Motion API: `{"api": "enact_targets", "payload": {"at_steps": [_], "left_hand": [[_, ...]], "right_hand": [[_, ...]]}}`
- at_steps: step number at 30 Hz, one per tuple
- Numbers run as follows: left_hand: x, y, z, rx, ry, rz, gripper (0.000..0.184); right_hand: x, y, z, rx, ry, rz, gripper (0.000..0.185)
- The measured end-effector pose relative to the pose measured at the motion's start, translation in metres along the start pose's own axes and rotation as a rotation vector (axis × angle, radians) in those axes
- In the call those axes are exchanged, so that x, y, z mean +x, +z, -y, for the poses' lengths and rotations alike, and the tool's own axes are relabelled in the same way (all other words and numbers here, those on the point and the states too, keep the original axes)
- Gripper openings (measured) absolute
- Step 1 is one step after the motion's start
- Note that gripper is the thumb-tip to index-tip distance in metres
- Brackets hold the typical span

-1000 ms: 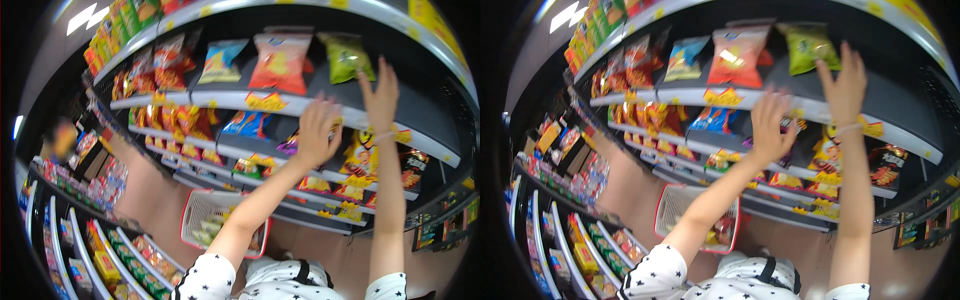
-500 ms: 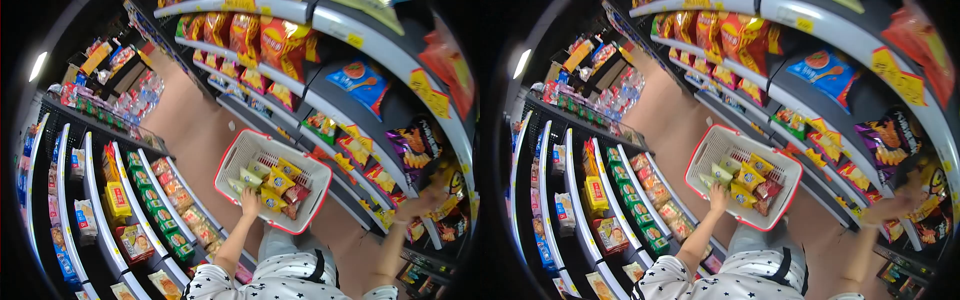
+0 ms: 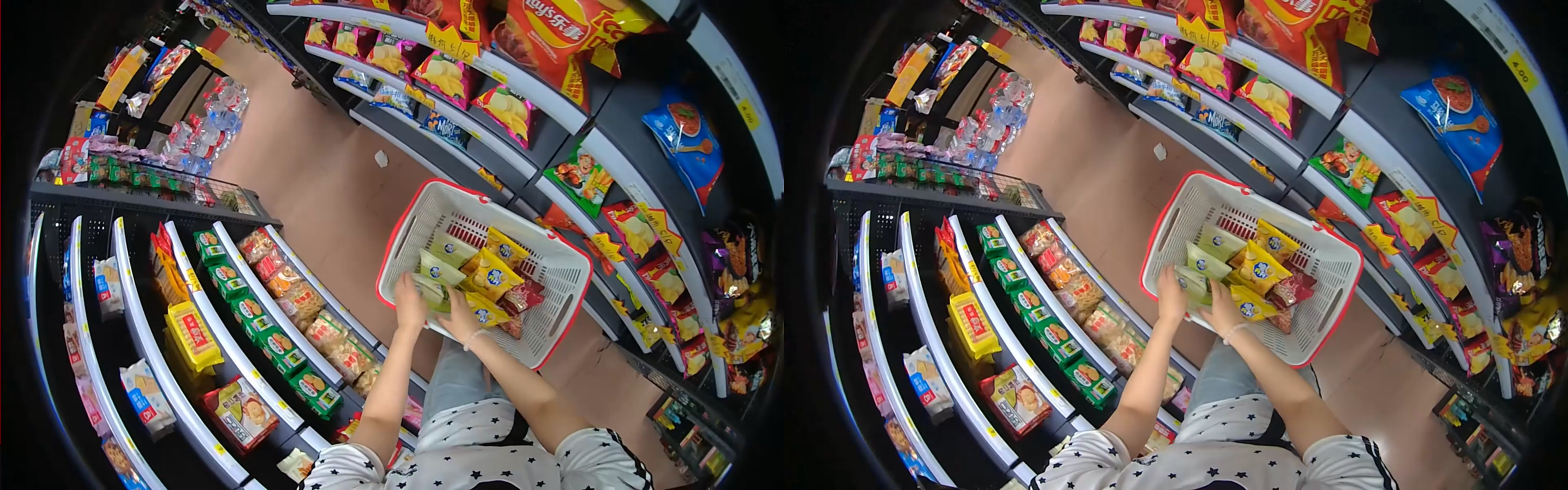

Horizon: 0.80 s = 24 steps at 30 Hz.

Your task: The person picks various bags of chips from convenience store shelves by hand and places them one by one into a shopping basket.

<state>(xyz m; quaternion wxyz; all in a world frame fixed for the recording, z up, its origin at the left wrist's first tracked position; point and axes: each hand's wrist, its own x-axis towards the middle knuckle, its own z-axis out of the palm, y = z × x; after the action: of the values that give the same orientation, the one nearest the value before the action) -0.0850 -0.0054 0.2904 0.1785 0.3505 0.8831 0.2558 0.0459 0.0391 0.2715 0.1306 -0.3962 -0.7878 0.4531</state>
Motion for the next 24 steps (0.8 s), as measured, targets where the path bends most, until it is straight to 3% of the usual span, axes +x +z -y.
{"api": "enact_targets", "payload": {"at_steps": [2,4,5,8,10,11,13,15,17,19,20,22,24], "left_hand": [[0.011,-0.010,0.000,-0.048,0.020,0.116,0.058],[0.014,-0.014,0.002,-0.053,0.047,0.214,0.060],[0.014,-0.015,0.004,-0.058,0.060,0.207,0.060],[0.007,-0.018,0.011,-0.014,0.193,0.205,0.064],[-0.001,-0.031,-0.004,-0.038,0.208,0.060,0.077],[-0.005,-0.036,-0.008,-0.045,0.233,0.061,0.077],[-0.009,-0.043,-0.017,-0.107,0.181,0.000,0.095],[-0.019,-0.062,-0.046,-0.346,0.087,0.098,0.105],[-0.025,-0.063,-0.053,-0.276,0.184,0.335,0.098],[-0.037,-0.078,-0.105,-0.384,0.212,0.542,0.086],[-0.043,-0.066,-0.115,-0.441,0.293,0.512,0.073],[-0.058,-0.057,-0.154,-0.472,0.267,0.485,0.064],[-0.067,-0.032,-0.189,-0.586,0.403,0.389,0.050]], "right_hand": [[0.013,0.015,0.002,-0.007,0.020,0.002,0.059],[0.026,0.021,0.000,0.017,0.199,0.088,0.056],[0.029,0.021,-0.001,0.012,0.199,0.009,0.047],[0.032,0.010,0.000,0.043,0.215,0.016,0.043],[0.029,-0.002,0.002,0.037,0.171,-0.048,0.042],[0.025,-0.012,0.003,0.069,0.211,-0.042,0.043],[0.018,-0.049,0.016,0.150,0.284,-0.049,0.045],[0.003,-0.091,0.016,0.299,0.287,0.022,0.042],[-0.016,-0.131,0.009,0.462,0.277,0.059,0.039],[-0.037,-0.177,0.017,0.625,0.273,0.033,0.037],[-0.046,-0.192,0.012,0.746,0.184,-0.032,0.040],[-0.070,-0.238,0.019,0.759,0.218,-0.180,0.041],[-0.099,-0.282,0.024,0.800,0.192,-0.257,0.050]]}}
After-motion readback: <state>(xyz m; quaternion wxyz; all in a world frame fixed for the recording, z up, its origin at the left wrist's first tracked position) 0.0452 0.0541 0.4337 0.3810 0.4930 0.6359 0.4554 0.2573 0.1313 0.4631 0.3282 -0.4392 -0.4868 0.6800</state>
